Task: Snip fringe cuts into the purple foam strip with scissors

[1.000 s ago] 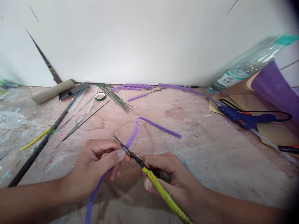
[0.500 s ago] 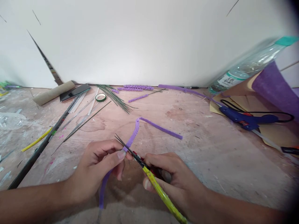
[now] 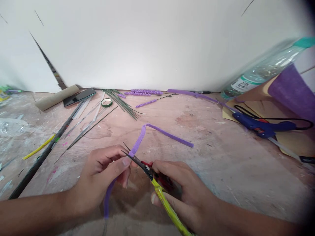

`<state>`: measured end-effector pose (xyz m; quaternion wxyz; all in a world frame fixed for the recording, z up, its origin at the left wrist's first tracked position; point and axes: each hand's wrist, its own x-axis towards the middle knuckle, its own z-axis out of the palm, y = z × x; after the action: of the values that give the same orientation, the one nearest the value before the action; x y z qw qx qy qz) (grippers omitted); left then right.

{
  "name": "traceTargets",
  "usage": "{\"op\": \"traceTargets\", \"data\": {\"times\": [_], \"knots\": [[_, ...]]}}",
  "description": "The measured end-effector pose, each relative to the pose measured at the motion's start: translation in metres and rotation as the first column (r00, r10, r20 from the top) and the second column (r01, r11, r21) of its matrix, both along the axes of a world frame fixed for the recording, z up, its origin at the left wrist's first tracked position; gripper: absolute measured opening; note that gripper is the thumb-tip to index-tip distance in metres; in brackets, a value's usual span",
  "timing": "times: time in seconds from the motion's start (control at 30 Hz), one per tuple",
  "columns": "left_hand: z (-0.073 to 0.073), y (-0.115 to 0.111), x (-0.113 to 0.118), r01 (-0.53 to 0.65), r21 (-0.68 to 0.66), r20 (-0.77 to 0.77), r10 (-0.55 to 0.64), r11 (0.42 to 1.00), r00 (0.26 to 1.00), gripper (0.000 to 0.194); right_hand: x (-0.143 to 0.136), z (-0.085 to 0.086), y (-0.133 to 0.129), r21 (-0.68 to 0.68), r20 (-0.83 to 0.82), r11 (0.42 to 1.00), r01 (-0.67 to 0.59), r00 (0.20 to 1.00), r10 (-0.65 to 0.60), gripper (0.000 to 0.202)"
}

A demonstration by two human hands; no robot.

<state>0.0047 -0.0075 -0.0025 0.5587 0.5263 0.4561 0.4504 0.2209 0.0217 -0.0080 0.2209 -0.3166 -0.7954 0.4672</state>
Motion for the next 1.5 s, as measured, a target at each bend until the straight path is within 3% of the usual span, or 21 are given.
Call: {"op": "traceTargets", "data": {"times": [0.37,0.8,1.07,1.3,1.5], "knots": [[-0.0026,0.0003,0.002,0.002,0.038,-0.067,0.001,0.999,0.998,0.024,-0.0001,-0.001,0.0001,-0.003,-0.001,1.0,-0.013,1.0,0.013,0.04],[-0.0019,-0.0036,0.0017,-0.017,0.032,-0.057,0.019,0.999,0.998,0.022,-0.0004,0.0049,-0.0001,-0.205,-0.109,0.976,-0.072,0.993,0.05,0.035],[-0.0028,-0.0023,0.0021,-0.007,-0.047,-0.01,0.007,0.999,1.0,0.022,0.0006,0.0024,0.0015,-0.225,-0.16,0.97,-0.091,0.985,0.056,0.032],[-0.0027,-0.002,0.0025,0.017,-0.081,0.029,-0.015,0.997,0.999,0.024,-0.0005,0.0023,0.0016,-0.168,-0.099,0.986,-0.02,0.995,0.003,0.042],[0.0035,-0.0018,0.003,-0.05,-0.03,0.001,0.05,0.998,0.999,0.025,-0.0006,0.0052,0.0007,-0.032,0.026,0.999,0.011,1.0,-0.011,0.042]]}}
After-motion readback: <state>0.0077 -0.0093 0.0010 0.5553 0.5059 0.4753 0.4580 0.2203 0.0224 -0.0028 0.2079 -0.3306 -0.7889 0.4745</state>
